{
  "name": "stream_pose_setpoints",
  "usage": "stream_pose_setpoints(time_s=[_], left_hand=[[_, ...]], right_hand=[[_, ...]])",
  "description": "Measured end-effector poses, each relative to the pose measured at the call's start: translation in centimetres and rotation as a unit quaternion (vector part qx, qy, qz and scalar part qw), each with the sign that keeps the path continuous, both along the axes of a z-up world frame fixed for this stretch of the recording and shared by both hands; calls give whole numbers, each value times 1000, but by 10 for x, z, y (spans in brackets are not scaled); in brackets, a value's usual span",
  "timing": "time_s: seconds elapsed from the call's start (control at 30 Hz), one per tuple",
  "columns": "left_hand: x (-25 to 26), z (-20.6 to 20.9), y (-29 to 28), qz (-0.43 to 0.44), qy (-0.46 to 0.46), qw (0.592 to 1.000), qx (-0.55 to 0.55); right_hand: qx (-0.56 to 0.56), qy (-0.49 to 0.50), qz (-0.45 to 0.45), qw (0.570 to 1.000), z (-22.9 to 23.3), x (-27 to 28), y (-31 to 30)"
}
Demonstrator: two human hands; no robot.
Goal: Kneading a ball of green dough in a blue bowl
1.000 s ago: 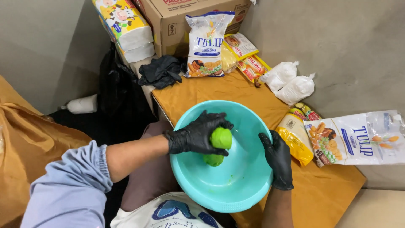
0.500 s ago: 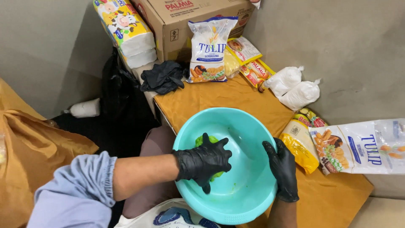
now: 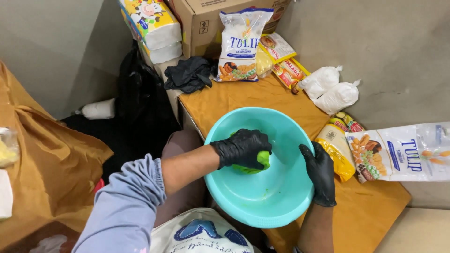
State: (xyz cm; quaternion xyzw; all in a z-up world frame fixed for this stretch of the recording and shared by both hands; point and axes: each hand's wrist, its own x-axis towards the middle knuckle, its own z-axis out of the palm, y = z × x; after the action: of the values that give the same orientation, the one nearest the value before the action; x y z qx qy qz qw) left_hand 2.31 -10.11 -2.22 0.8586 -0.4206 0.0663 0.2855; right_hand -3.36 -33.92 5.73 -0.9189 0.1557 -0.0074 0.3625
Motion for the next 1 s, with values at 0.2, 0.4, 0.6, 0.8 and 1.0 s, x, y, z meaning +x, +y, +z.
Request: stream_pose_setpoints(time_s=[0.2,0.4,0.6,0.8,1.0], left_hand=[[-20,47,23,52,109,970,-208],[-24,83,22,-70,134,925,-349],[-18,39,-13,-48,47,997,42],[-44,8,-29,-120,27,992,33],[-71,2,-39,0,-222,974,42]], right_hand=[[23,-2,2,1000,10,-4,7],[26,13,-13,999,12,-3,11],[27,13,-10,999,10,1,9],[39,23,-20,999,11,3,7],[5,8,0,1000,13,-1,10]])
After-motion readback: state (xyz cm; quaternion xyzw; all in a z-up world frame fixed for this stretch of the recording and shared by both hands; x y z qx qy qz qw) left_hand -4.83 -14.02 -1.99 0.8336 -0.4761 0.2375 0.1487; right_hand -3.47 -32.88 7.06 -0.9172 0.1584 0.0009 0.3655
